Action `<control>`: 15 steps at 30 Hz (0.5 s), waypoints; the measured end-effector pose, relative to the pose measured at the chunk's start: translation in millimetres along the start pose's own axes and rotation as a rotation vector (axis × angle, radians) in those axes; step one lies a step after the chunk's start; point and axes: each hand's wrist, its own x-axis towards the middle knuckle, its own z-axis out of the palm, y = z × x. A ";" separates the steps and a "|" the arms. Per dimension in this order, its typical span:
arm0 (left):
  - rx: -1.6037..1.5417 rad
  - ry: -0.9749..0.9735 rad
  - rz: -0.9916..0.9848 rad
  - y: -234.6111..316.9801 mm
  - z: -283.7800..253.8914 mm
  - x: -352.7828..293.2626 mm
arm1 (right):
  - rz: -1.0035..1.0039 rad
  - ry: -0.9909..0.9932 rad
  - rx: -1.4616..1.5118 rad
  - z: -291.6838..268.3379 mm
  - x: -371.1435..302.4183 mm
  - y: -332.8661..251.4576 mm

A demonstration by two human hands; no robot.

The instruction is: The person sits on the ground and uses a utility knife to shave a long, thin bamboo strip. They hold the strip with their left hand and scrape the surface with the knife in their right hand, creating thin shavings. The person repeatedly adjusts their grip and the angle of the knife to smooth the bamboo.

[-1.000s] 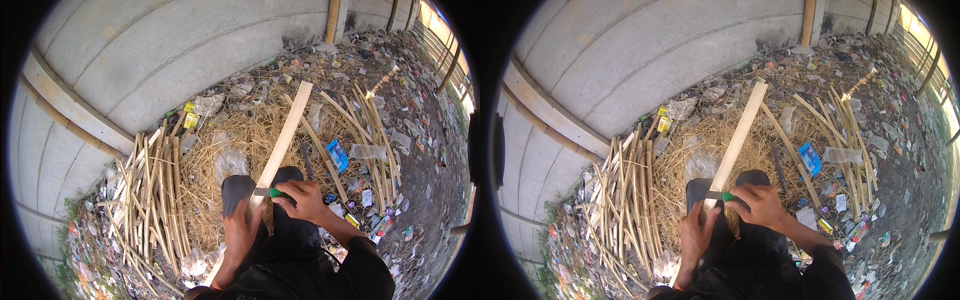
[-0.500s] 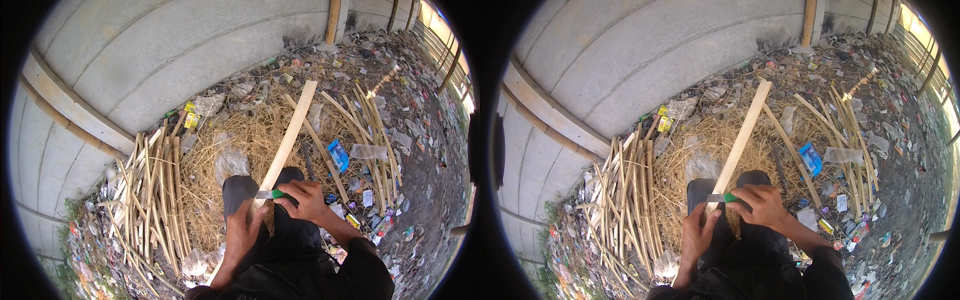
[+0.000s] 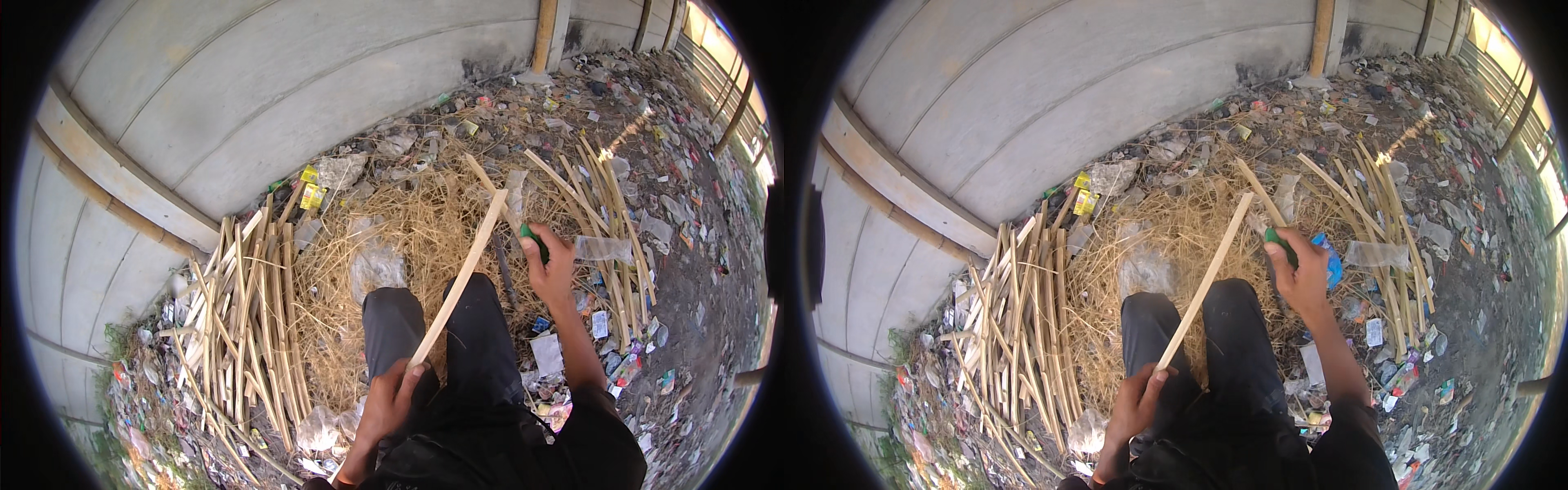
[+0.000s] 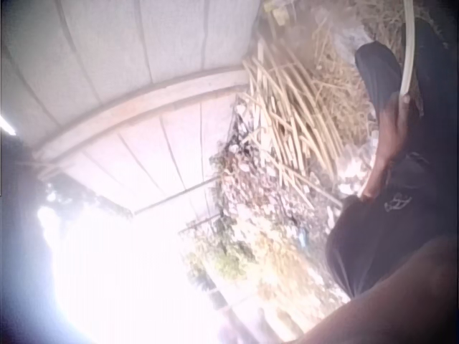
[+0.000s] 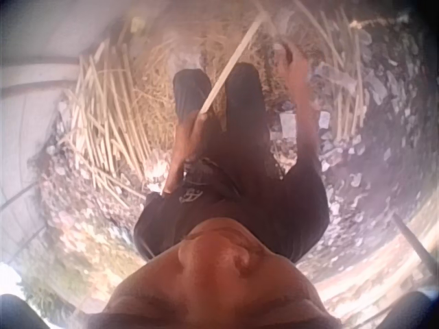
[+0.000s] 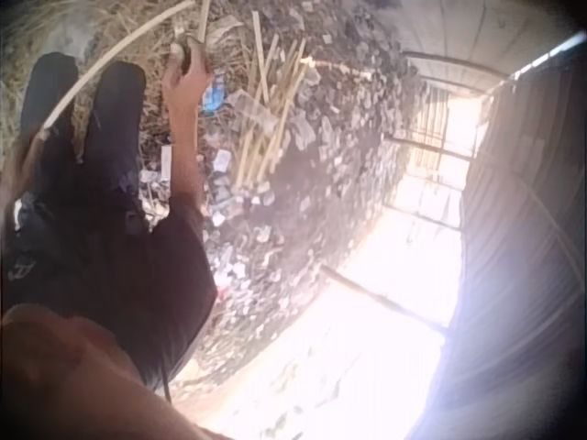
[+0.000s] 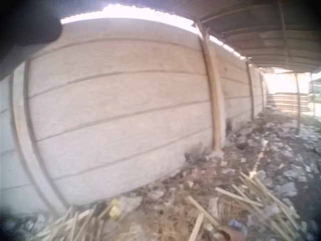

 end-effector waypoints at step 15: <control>0.063 0.077 0.161 14.7 5.3 37.1 | -0.249 -0.348 0.140 49.4 -77.0 -83.1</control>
